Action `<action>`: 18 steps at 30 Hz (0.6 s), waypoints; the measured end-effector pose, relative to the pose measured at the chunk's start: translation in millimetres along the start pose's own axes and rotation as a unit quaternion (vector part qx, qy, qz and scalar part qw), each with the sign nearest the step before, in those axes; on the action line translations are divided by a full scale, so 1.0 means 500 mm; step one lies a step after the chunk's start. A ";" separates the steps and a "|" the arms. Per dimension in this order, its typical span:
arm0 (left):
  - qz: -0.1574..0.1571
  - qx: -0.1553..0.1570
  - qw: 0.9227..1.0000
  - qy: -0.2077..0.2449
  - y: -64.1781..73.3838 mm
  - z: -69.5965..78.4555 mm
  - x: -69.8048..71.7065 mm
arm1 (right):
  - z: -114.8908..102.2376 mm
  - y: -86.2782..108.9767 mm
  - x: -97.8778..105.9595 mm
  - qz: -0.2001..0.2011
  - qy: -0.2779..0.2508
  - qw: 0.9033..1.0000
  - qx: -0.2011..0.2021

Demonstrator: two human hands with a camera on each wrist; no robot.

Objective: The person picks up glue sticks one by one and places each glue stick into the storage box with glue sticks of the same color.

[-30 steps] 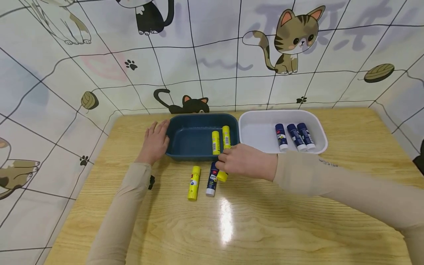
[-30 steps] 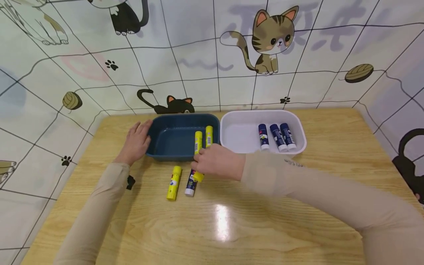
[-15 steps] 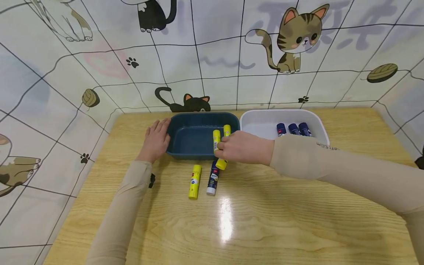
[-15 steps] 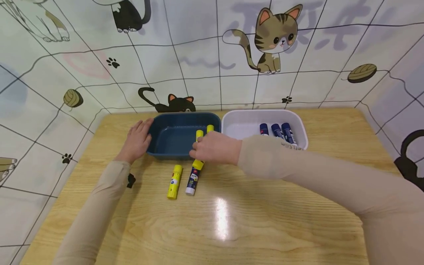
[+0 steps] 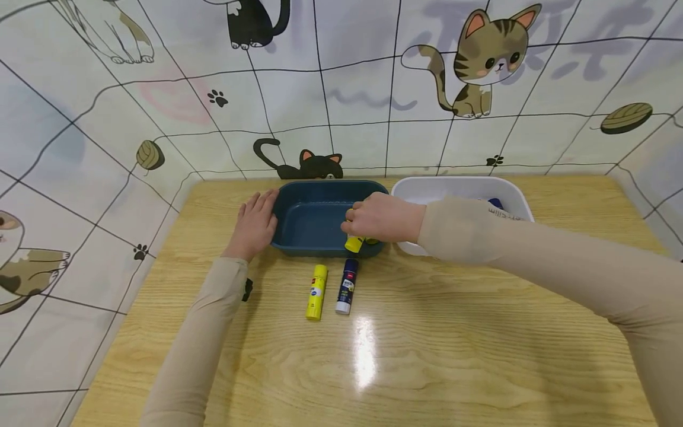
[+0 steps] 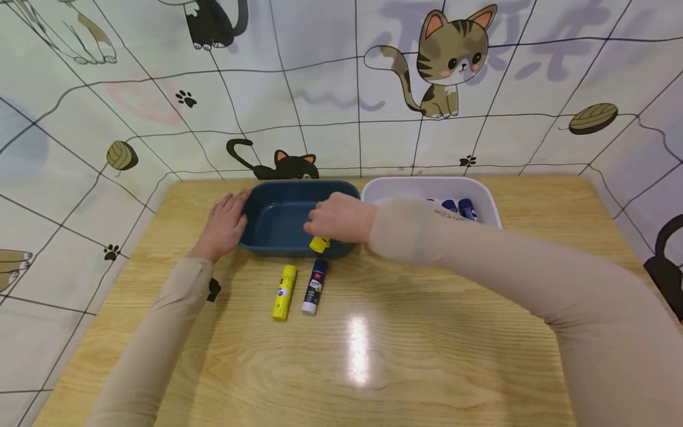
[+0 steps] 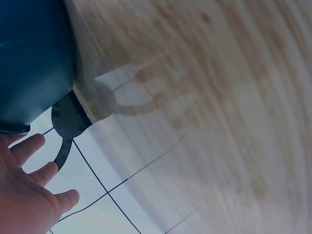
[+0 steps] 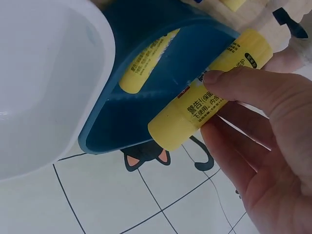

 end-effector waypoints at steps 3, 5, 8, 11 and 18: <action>0.003 -0.001 1.000 0.000 0.001 0.001 0.002 | 0.012 -0.016 -0.003 -0.004 -0.004 1.000 -0.004; 0.006 -0.001 1.000 -0.001 0.002 0.001 0.003 | 0.018 -0.027 -0.002 -0.001 -0.001 1.000 -0.005; 0.009 0.001 1.000 -0.001 0.003 0.001 0.005 | 0.025 -0.044 -0.003 -0.002 0.011 1.000 -0.004; 0.009 0.003 1.000 0.000 0.002 0.000 0.005 | 0.026 -0.060 -0.010 -0.012 0.009 1.000 0.000; 0.003 0.006 1.000 0.003 0.002 0.001 0.003 | 0.026 -0.089 -0.030 -0.036 -0.035 0.999 0.005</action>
Point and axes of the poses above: each hand's wrist, its own y-axis away from the middle knuckle, its own x-axis out of the back of the hand, z = x × y, the point moved 10 cm from there along -y, towards the middle knuckle, and after that the axes turned 6 degrees about x, right-handed, at the moved point
